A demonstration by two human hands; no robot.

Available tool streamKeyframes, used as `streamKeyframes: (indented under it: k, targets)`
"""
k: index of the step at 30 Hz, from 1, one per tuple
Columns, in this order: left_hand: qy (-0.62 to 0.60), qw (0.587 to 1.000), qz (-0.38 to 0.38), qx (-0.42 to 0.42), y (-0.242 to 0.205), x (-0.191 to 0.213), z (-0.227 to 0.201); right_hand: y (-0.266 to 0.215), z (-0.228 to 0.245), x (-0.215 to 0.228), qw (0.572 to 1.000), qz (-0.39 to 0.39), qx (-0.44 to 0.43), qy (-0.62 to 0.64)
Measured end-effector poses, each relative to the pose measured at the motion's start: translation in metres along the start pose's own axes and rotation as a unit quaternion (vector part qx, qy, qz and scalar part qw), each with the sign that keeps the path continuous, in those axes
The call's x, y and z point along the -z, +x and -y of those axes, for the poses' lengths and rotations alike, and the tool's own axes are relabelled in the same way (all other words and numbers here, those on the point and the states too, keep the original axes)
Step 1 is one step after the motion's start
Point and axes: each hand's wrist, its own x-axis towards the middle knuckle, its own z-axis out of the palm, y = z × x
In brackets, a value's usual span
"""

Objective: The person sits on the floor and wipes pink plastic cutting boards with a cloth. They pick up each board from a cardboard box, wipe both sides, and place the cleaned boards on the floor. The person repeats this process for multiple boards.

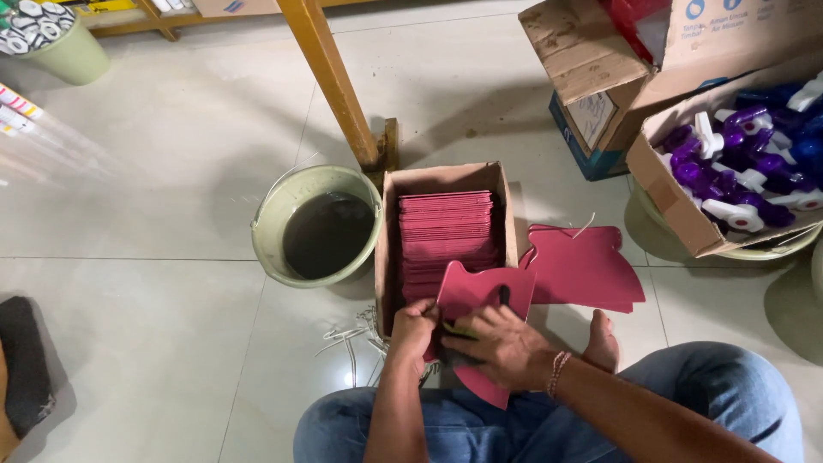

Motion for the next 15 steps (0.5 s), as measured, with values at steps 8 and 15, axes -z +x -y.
streamKeyframes:
  k: [8,15]
  targets:
    - [0.077,0.996,-0.046,-0.026,0.03,0.008,0.021,-0.004,-0.01,-0.024,0.978,-0.119,-0.156,-0.072]
    - [0.071,0.996,-0.052,0.031,0.015,0.004,0.006,-0.007,-0.032,-0.011,0.994,-0.055,-0.025,-0.09]
